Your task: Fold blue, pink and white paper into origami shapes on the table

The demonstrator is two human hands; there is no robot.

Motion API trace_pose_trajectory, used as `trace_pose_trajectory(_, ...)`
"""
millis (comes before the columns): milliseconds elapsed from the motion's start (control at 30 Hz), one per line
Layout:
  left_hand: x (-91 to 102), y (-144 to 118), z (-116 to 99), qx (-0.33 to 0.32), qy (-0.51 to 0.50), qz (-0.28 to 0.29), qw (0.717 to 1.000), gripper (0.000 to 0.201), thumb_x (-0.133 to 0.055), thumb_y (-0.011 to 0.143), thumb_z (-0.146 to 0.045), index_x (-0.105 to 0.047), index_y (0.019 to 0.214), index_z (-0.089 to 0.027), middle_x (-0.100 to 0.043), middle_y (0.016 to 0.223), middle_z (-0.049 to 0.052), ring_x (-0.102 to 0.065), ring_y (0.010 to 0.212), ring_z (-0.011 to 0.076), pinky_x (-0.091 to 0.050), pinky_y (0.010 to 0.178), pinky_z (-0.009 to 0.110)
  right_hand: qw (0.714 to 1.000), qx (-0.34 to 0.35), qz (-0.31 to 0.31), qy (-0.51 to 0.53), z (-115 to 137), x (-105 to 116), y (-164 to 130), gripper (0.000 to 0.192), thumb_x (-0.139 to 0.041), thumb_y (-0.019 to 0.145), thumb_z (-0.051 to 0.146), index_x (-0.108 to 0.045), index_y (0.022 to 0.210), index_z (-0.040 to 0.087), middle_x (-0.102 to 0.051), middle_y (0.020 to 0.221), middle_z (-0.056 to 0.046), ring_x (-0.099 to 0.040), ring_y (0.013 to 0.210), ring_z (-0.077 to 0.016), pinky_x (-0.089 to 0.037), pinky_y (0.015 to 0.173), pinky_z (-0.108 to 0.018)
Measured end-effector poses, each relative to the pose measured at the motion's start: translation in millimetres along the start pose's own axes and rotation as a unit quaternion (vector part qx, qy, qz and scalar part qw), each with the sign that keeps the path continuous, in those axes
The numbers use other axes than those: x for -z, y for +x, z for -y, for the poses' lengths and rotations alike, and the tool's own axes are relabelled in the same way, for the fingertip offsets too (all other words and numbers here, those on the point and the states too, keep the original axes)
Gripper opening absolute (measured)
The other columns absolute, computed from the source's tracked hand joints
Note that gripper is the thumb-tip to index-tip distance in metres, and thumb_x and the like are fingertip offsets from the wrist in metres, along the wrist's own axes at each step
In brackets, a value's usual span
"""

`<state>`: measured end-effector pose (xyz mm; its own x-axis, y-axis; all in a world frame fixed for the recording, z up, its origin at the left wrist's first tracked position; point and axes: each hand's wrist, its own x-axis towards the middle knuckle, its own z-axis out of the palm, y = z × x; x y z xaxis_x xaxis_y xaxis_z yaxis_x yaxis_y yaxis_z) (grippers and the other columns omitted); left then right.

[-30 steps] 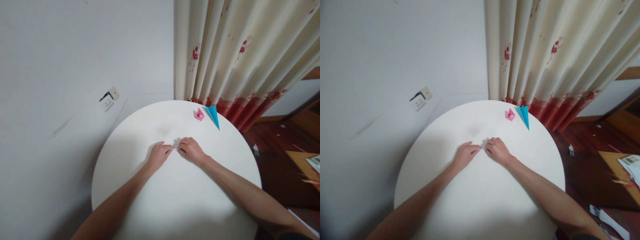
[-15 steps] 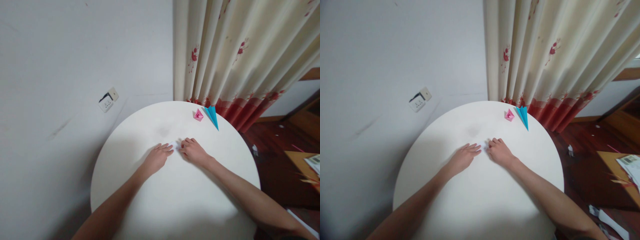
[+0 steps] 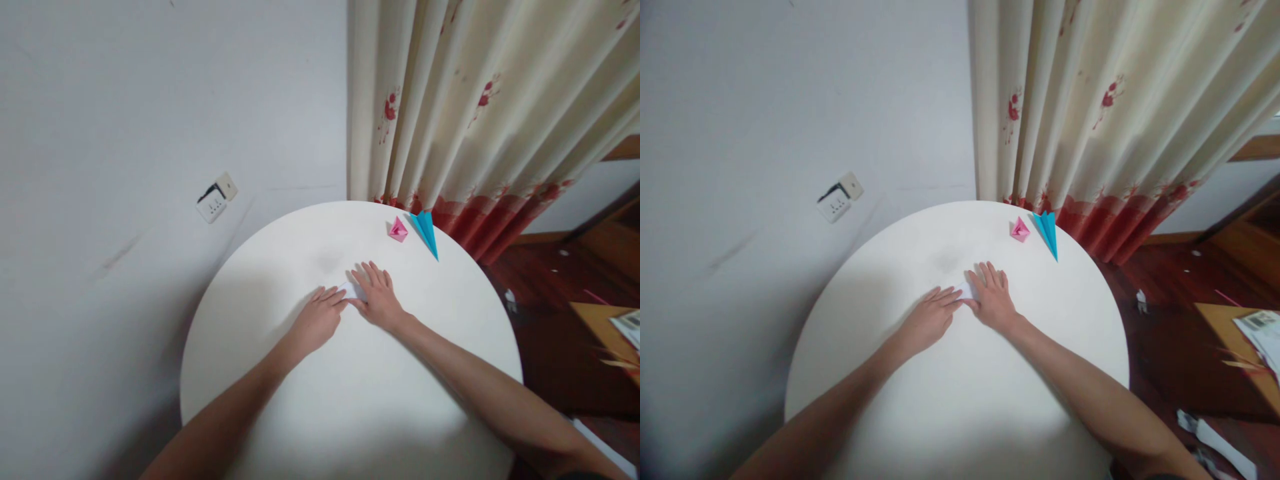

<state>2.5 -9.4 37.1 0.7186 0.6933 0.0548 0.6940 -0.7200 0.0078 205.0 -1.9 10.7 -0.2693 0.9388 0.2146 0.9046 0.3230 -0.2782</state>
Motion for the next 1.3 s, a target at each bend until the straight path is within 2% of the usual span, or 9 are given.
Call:
trace_pose_trajectory(100, -7.6, -2, -13, 0.031, 0.023, -0.012, 0.999, 0.047, -0.041, 0.102, -0.030, -0.047, 0.145, -0.013, -0.044, 0.154, 0.013, -0.038, 0.144, 0.0282, -0.030, 0.118, 0.050, 1.000, -0.006, 0.015, -0.003, 1, -1, -1, 0.067, -0.050, 0.096, 0.047, -0.032, 0.155, 0.021, -0.019, 0.164, -0.016, -0.007, 0.152, -0.0335, -0.014, 0.117, -0.061)
trace_pose_trajectory(233, -11.4, -7, -24, 0.040, 0.028, 0.020, 0.999, 0.069, -0.043, 0.099, -0.050, -0.035, 0.151, -0.006, -0.025, 0.161, 0.019, -0.021, 0.150, 0.0339, -0.024, 0.120, 0.055, 0.999, -0.012, 0.027, -0.014, 4, 0, -3, 0.066, -0.045, 0.097, 0.036, -0.024, 0.158, 0.022, -0.011, 0.166, -0.015, -0.003, 0.153, -0.0339, -0.013, 0.116, -0.066)
trace_pose_trajectory(400, -6.1, -9, -21, 0.040, 0.005, 0.065, 0.997, 0.077, -0.040, 0.098, -0.057, -0.027, 0.155, -0.007, -0.015, 0.163, 0.019, -0.011, 0.152, 0.0336, -0.019, 0.121, 0.056, 0.999, -0.035, 0.029, -0.023, -3, -1, -11, 0.067, -0.040, 0.096, 0.021, -0.018, 0.159, 0.021, -0.009, 0.166, -0.015, -0.004, 0.153, -0.0338, -0.013, 0.115, -0.069)
trace_pose_trajectory(533, -4.7, -9, -21, 0.042, -0.005, 0.067, 0.997, 0.077, -0.039, 0.099, -0.057, -0.025, 0.155, -0.007, -0.014, 0.163, 0.019, -0.008, 0.152, 0.0335, -0.017, 0.121, 0.056, 0.999, -0.050, -0.007, -0.015, -7, -1, -14, 0.063, -0.033, 0.095, 0.012, -0.023, 0.158, 0.016, -0.016, 0.165, -0.015, -0.009, 0.153, -0.0311, -0.013, 0.117, -0.066)
trace_pose_trajectory(733, -8.7, -9, -21, 0.041, -0.022, 0.023, 0.999, 0.068, -0.042, 0.100, -0.051, -0.035, 0.152, -0.008, -0.024, 0.162, 0.018, -0.020, 0.151, 0.0332, -0.022, 0.119, 0.057, 0.999, -0.003, -0.037, 0.015, 6, -1, -6, 0.043, -0.044, 0.098, 0.023, -0.054, 0.140, 0.020, -0.040, 0.156, -0.013, -0.024, 0.149, -0.0294, -0.018, 0.120, -0.055)
trace_pose_trajectory(900, -7.5, 3, -10, 0.074, -0.077, -0.074, 0.992, 0.032, -0.044, 0.102, -0.031, -0.065, 0.125, -0.022, -0.060, 0.140, 0.008, -0.051, 0.131, 0.0244, -0.036, 0.112, 0.046, 1.000, -0.016, -0.011, 0.014, 7, -2, -3, 0.052, -0.054, 0.095, 0.027, -0.046, 0.147, 0.022, -0.036, 0.158, -0.014, -0.021, 0.150, -0.0322, -0.017, 0.118, -0.060)
trace_pose_trajectory(967, -6.5, 10, -3, 0.105, -0.111, -0.101, 0.983, 0.024, -0.052, 0.099, -0.031, -0.070, 0.113, -0.024, -0.066, 0.128, 0.006, -0.058, 0.120, 0.0225, -0.041, 0.106, 0.041, 1.000, -0.018, -0.008, 0.015, 7, -1, -3, 0.053, -0.055, 0.095, 0.028, -0.045, 0.147, 0.021, -0.034, 0.159, -0.014, -0.019, 0.150, -0.0314, -0.015, 0.118, -0.060)
trace_pose_trajectory(1100, -8.0, 17, 6, 0.160, -0.146, -0.127, 0.968, 0.045, -0.068, 0.090, -0.031, -0.057, 0.133, -0.019, -0.064, 0.130, 0.009, -0.057, 0.119, 0.0266, -0.044, 0.103, 0.042, 0.999, -0.015, -0.003, 0.030, 8, 3, -3, 0.050, -0.054, 0.095, 0.027, -0.048, 0.144, 0.020, -0.037, 0.158, -0.014, -0.022, 0.150, -0.0297, -0.014, 0.119, -0.060)
trace_pose_trajectory(1300, -11.2, 17, 12, 0.117, -0.188, -0.137, 0.965, 0.048, -0.073, 0.087, -0.025, -0.058, 0.133, -0.022, -0.066, 0.129, 0.006, -0.058, 0.117, 0.0239, -0.043, 0.102, 0.040, 0.998, 0.008, -0.003, 0.057, 9, 4, -4, 0.046, -0.052, 0.095, 0.021, -0.050, 0.141, 0.021, -0.050, 0.148, -0.014, -0.035, 0.143, -0.0287, -0.017, 0.116, -0.062)
